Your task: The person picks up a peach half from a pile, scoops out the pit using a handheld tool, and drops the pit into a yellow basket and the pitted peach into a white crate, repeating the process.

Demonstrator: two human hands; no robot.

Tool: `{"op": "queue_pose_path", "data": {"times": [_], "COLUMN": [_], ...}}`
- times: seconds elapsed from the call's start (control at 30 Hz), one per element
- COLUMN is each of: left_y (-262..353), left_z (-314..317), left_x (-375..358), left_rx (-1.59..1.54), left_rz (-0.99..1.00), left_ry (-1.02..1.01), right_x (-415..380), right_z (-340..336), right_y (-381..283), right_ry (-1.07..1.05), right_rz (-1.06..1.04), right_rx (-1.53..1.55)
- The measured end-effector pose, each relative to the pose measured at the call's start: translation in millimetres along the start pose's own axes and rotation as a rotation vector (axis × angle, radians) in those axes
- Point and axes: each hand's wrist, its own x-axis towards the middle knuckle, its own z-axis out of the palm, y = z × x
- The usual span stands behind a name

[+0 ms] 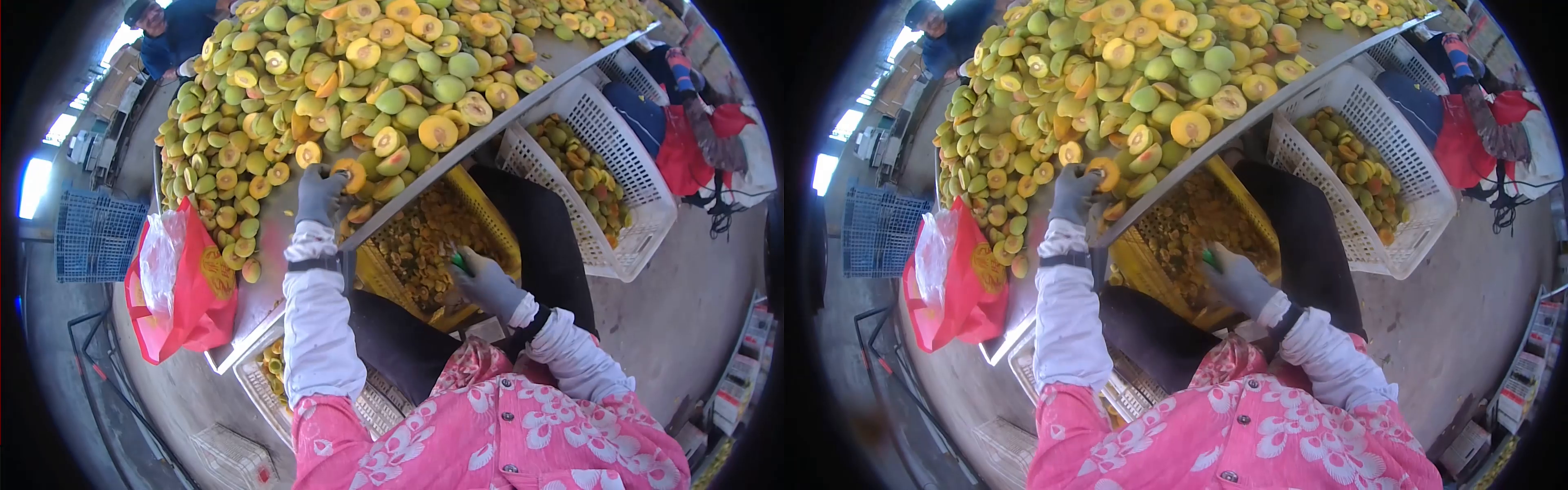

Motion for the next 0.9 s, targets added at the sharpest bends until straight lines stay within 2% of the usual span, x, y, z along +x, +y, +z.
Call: {"op": "queue_pose_path", "data": {"times": [0.03, 0.07, 0.1, 0.17, 0.2, 0.23, 0.3, 0.37, 0.4, 0.47, 0.53, 0.6, 0.63, 0.77, 0.83, 0.9], "left_y": [18, 33, 42, 53, 52, 51, 49, 48, 50, 55, 73, 76, 74, 74, 73, 69], "left_z": [-8, -13, -12, -2, 3, 7, 16, 25, 27, 31, 30, 27, 26, 22, 19, 17], "left_x": [-33, -67, -96, -151, -173, -194, -226, -248, -257, -273, -290, -298, -299, -309, -312, -314], "left_rx": [-0.239, -0.48, -0.487, -1.016, -1.019, -1.025, -1.035, -0.217, -0.221, -1.16, -1.212, -1.262, -1.169, -1.03, -1.055, -1.081], "left_rz": [0.01, 0.017, 0.013, 0.144, 0.146, 0.228, 0.318, 0.645, 0.646, 0.328, 0.337, 0.341, 0.397, 0.537, 0.501, 0.461], "left_ry": [-0.009, -0.014, -0.009, -0.128, -0.121, -0.1, -0.071, 0.47, 0.485, 0.196, 0.249, 0.291, 0.321, 0.409, 0.402, 0.396], "right_x": [3, -3, -13, -19, -21, -26, -42, -57, -65, -76, -80, -83, -85, -99, -103, -104], "right_z": [5, 5, 2, 12, 20, 26, 34, 41, 46, 53, 57, 60, 60, 58, 55, 58], "right_y": [-12, -39, -78, -107, -110, -112, -117, -119, -117, -112, -108, -107, -107, -113, -114, -111], "right_ry": [0.021, 0.016, -0.055, -0.134, -0.101, -0.068, -0.063, -0.063, -0.057, -0.053, 0.053, 0.065, 0.075, 0.07, 0.006, -0.002], "right_rz": [-0.141, -0.136, -0.124, -0.118, -0.28, -0.444, -0.446, -0.455, -0.443, -0.439, -0.571, -0.614, -0.649, -0.62, -0.585, -0.622], "right_rx": [-0.087, -0.09, -0.099, -0.114, -0.125, -0.135, -0.13, -0.134, -0.085, -0.038, -0.044, -0.074, -0.104, -0.243, -0.341, -0.306]}}
